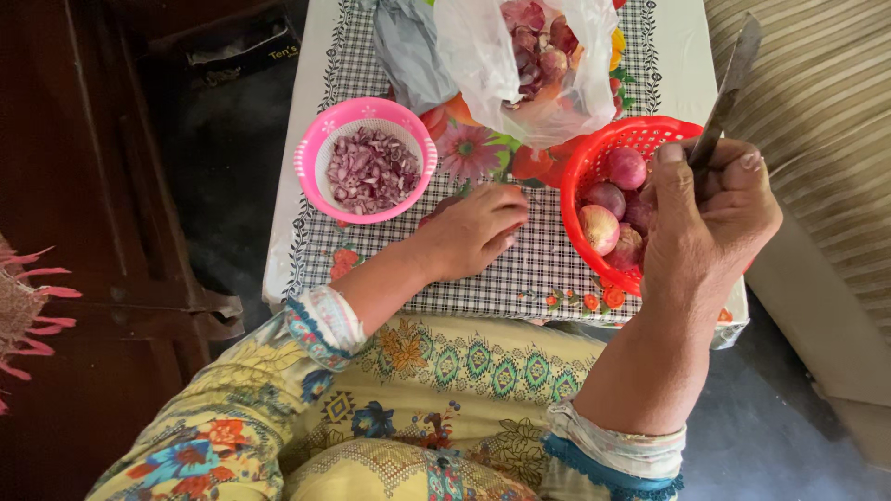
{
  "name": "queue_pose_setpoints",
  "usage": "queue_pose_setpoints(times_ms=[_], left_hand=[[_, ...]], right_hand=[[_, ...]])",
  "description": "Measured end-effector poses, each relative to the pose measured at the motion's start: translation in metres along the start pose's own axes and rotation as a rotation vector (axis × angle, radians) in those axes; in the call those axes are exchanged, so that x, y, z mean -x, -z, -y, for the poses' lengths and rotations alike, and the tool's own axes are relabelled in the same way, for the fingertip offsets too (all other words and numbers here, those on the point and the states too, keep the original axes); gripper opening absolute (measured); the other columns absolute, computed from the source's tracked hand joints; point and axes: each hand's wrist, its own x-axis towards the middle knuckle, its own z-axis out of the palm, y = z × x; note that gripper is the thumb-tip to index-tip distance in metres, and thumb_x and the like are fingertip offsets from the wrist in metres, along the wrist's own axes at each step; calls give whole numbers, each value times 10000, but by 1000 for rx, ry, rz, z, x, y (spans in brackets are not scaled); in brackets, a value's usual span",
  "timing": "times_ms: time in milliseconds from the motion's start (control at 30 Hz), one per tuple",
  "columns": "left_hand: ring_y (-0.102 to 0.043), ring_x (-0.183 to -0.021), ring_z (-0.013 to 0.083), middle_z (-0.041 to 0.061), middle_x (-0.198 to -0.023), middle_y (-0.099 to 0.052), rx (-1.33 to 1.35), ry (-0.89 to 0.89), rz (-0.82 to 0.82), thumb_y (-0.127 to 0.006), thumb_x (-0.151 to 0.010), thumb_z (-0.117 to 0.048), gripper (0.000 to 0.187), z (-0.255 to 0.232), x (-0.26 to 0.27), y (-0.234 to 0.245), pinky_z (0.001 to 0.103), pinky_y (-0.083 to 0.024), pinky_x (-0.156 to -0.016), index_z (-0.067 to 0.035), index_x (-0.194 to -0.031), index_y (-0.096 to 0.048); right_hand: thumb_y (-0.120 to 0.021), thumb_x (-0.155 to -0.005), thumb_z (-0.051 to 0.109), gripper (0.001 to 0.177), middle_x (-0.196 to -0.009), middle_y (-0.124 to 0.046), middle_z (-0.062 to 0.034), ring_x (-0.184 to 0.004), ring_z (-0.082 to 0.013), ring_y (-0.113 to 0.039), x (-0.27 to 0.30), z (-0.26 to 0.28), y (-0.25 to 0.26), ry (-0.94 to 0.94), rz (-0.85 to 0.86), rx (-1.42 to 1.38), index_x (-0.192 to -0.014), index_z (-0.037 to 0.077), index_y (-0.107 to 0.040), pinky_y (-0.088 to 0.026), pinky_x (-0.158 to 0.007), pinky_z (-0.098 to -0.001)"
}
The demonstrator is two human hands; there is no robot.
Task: The person peels and chops red onions by hand using a kitchen knife, placing the chopped pieces into a small pink bowl and discarding the skins into a white plastic bag.
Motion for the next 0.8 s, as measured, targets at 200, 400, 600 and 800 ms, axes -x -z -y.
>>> queue_pose_setpoints(times_ms=[200, 400, 600, 800], left_hand=[[-594, -1280, 303, 91, -1366, -609, 171, 34, -49, -694, -898, -7, 420, -19, 27, 20, 400, -504, -1093, -75, -1308, -630], [-576, -1205, 357, 166, -1297, -581, -11, 227, -123, -781, -810, -81, 559, -26, 36, 42, 427, -484, -1026, 23, -1318, -571], [-627, -1065, 321, 140, -1082, -628, -121, 345, 88, -738, -837, -61, 259, -18, 7, 31, 444, -516, -926, -26, -1091, -706], [-675, -982, 300, 133, -1047, -633, -104, -35, 57, -648, -812, 17, 168, -15, -15, 10, 412, -573, -831, -68, -939, -721]], right_hand=[[-725, -1108, 4, 115, -897, -655, -29, -740, -32, -569, 0, -2, 2, -15, -3, 14, -1078, -23, -617, -458, -706, -200], [-699, -1091, -16, 77, -892, -651, -26, -755, -30, -572, 1, -1, 1, -14, 1, -5, -1072, -38, -628, -452, -707, -190], [-685, -1016, 7, 93, -837, -650, -11, -708, -27, -598, -3, 4, 1, -34, -41, 34, -1004, -7, -594, -465, -641, -179], [-688, -1109, -15, 91, -870, -646, -63, -721, -59, -596, -9, -5, 30, -16, -64, 72, -1076, -56, -613, -464, -630, -197]])
